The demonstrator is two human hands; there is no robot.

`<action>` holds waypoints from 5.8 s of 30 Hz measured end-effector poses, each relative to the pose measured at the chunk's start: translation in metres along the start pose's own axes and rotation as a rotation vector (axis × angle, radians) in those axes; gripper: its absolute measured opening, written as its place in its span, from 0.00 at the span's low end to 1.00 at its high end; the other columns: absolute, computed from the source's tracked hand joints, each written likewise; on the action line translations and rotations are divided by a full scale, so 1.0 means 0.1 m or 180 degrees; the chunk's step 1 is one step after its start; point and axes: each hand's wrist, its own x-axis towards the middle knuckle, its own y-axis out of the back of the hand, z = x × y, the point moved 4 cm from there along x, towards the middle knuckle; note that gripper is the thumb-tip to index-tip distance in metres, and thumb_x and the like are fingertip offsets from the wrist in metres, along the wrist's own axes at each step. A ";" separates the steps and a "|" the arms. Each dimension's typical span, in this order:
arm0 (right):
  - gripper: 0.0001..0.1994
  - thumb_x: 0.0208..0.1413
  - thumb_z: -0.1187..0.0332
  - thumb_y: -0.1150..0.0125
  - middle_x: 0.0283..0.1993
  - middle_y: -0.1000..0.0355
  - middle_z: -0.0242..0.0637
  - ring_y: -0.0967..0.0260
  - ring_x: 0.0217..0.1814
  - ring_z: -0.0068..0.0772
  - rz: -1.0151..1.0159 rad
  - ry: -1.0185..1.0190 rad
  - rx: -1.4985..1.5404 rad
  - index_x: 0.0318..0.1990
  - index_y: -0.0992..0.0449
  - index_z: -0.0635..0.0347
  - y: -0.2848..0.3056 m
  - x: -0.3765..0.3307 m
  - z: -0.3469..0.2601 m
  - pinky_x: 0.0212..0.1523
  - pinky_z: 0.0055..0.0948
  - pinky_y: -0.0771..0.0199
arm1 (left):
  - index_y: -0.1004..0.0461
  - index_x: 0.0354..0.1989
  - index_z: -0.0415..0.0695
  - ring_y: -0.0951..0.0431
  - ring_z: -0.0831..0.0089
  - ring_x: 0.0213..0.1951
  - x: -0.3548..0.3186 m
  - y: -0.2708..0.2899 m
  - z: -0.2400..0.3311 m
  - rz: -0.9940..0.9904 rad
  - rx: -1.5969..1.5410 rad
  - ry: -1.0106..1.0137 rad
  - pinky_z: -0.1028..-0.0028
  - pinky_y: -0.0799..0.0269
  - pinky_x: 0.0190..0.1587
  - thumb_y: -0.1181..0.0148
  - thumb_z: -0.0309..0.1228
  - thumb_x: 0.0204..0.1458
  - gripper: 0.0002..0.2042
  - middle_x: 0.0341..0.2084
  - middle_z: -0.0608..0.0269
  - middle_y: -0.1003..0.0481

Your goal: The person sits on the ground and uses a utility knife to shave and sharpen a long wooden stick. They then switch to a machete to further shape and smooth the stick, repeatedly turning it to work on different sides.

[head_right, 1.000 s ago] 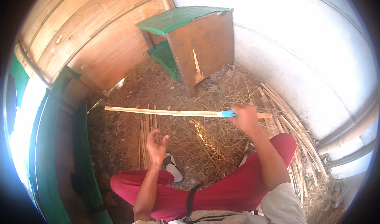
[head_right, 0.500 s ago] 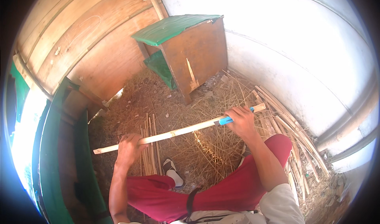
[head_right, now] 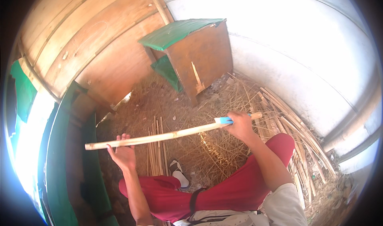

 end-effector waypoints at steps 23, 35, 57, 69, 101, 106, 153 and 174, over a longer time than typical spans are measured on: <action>0.22 0.60 0.64 0.39 0.49 0.27 0.49 0.25 0.50 0.45 -0.2282 -0.0753 0.1673 0.58 0.30 0.65 0.80 -2.19 -1.53 0.52 0.32 0.26 | 0.46 0.14 0.51 0.53 0.83 0.12 0.55 -1.76 -0.32 -0.0695 0.0975 -0.1229 0.75 0.58 0.15 0.47 0.25 0.59 0.21 0.08 0.75 0.51; 0.20 0.52 0.65 0.39 0.52 0.32 0.56 0.28 0.47 0.59 -0.1744 -0.3081 -0.1371 0.51 0.30 0.65 0.42 -5.75 0.78 0.49 0.48 0.28 | 0.50 0.15 0.53 0.50 0.84 0.13 0.68 -1.78 -1.24 -0.0958 0.1381 -0.1018 0.77 0.55 0.16 0.43 0.24 0.59 0.25 0.08 0.72 0.44; 0.29 0.55 0.66 0.42 0.53 0.30 0.60 0.27 0.49 0.61 -0.2481 -0.4237 -0.1392 0.63 0.40 0.67 0.53 -5.58 0.50 0.53 0.51 0.29 | 0.54 0.19 0.54 0.50 0.84 0.12 0.59 -1.81 -1.39 -0.0845 0.1582 -0.1106 0.76 0.56 0.15 0.45 0.25 0.60 0.23 0.11 0.75 0.48; 0.22 0.65 0.44 0.61 0.28 0.30 0.36 0.43 0.21 0.29 -0.0562 -0.6786 0.3297 0.39 0.29 0.52 0.64 -5.82 0.48 0.22 0.29 0.43 | 0.52 0.20 0.53 0.47 0.86 0.13 0.71 -1.79 -1.45 -0.0828 0.1632 -0.1100 0.79 0.53 0.16 0.43 0.26 0.60 0.23 0.11 0.74 0.45; 0.21 0.60 0.60 0.51 0.26 0.26 0.57 0.29 0.28 0.50 -0.0938 -0.4568 -0.0708 0.29 0.20 0.73 1.00 -4.92 0.16 0.37 0.45 0.32 | 0.51 0.19 0.53 0.45 0.87 0.13 0.81 -1.69 -1.50 -0.0830 0.1775 -0.1377 0.80 0.52 0.14 0.43 0.27 0.60 0.22 0.10 0.74 0.42; 0.21 0.61 0.61 0.51 0.25 0.26 0.47 0.32 0.28 0.37 -0.0113 -0.4492 -0.0752 0.32 0.21 0.75 1.45 -4.66 0.04 0.33 0.39 0.36 | 0.51 0.19 0.53 0.46 0.88 0.13 0.81 -1.68 -1.48 -0.0843 0.1739 -0.1314 0.80 0.53 0.14 0.44 0.26 0.60 0.22 0.11 0.74 0.42; 0.10 0.65 0.67 0.47 0.13 0.34 0.48 0.33 0.13 0.52 -0.0002 -0.1303 0.0998 0.40 0.26 0.66 -1.15 -0.14 -0.90 0.16 0.45 0.36 | 0.50 0.18 0.50 0.44 0.87 0.16 0.74 -1.89 -1.63 -0.0391 0.1733 -0.1314 0.79 0.50 0.17 0.47 0.23 0.56 0.19 0.12 0.74 0.42; 0.08 0.63 0.69 0.44 0.15 0.34 0.48 0.33 0.13 0.44 0.0082 -0.1310 0.0914 0.37 0.24 0.65 -0.93 -0.18 -0.73 0.16 0.40 0.39 | 0.48 0.16 0.47 0.46 0.86 0.21 0.52 -2.11 -1.75 -0.0561 0.1836 -0.1323 0.78 0.50 0.21 0.45 0.23 0.55 0.20 0.14 0.75 0.44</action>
